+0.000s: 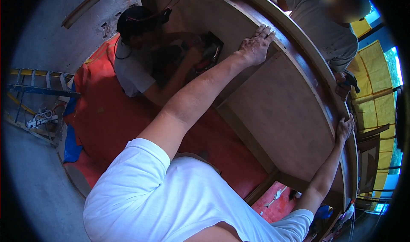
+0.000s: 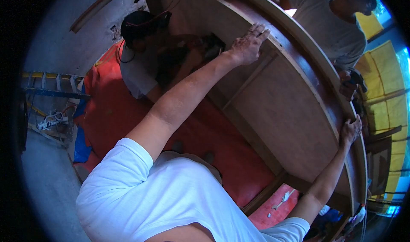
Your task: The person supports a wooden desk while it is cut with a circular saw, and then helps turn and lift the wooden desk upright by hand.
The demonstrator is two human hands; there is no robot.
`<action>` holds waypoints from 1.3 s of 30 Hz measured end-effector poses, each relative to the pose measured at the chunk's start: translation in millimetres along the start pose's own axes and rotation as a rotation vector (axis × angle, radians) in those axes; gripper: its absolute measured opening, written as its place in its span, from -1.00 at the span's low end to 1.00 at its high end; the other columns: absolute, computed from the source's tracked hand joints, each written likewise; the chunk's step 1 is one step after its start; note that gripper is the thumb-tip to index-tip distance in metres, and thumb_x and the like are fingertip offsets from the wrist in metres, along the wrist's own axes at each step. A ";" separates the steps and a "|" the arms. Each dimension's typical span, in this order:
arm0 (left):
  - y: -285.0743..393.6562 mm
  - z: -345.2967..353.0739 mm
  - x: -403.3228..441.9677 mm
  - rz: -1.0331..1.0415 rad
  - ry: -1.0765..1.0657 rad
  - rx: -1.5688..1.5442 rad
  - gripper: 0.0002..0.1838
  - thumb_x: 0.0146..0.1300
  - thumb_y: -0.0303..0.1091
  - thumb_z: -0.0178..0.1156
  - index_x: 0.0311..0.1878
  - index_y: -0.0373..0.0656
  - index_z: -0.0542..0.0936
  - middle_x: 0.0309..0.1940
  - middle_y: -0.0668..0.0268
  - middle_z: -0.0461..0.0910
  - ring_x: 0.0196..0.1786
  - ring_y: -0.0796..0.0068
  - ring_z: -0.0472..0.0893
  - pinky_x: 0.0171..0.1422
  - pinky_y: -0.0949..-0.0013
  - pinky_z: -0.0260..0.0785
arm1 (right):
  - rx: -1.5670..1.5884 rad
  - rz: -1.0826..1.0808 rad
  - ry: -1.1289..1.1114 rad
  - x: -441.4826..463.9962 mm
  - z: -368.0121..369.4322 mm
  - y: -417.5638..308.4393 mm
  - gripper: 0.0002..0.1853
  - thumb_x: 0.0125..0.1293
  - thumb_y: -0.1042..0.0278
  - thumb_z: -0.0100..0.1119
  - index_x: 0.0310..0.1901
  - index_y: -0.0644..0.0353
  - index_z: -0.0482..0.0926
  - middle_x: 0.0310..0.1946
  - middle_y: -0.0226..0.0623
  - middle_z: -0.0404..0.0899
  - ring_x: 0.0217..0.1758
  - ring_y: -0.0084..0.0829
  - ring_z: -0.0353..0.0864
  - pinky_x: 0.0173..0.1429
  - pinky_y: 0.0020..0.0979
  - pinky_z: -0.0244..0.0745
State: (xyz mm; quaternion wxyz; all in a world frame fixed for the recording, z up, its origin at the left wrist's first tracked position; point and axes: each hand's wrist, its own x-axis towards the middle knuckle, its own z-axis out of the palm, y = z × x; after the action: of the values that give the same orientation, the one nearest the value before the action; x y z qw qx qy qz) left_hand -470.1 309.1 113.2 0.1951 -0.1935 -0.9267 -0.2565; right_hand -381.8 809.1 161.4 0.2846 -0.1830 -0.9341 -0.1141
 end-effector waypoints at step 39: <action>3.7 -1.4 -3.4 -0.028 -0.047 0.006 -0.29 0.18 -0.43 0.02 0.43 -0.03 0.07 0.47 0.24 -0.09 0.52 0.24 -0.13 0.49 0.06 0.01 | 0.306 -0.045 0.293 6.9 12.7 15.2 -0.52 0.35 0.09 -0.02 0.20 0.20 0.38 0.17 0.00 0.38 0.28 -0.11 0.31 0.33 -0.16 0.19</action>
State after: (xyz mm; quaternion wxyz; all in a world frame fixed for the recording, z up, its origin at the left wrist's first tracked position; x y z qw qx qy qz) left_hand -465.2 310.4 114.2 0.1703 -0.1857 -0.9344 -0.2517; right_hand -387.2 828.9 156.7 0.4394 -0.0981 -0.8929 -0.0028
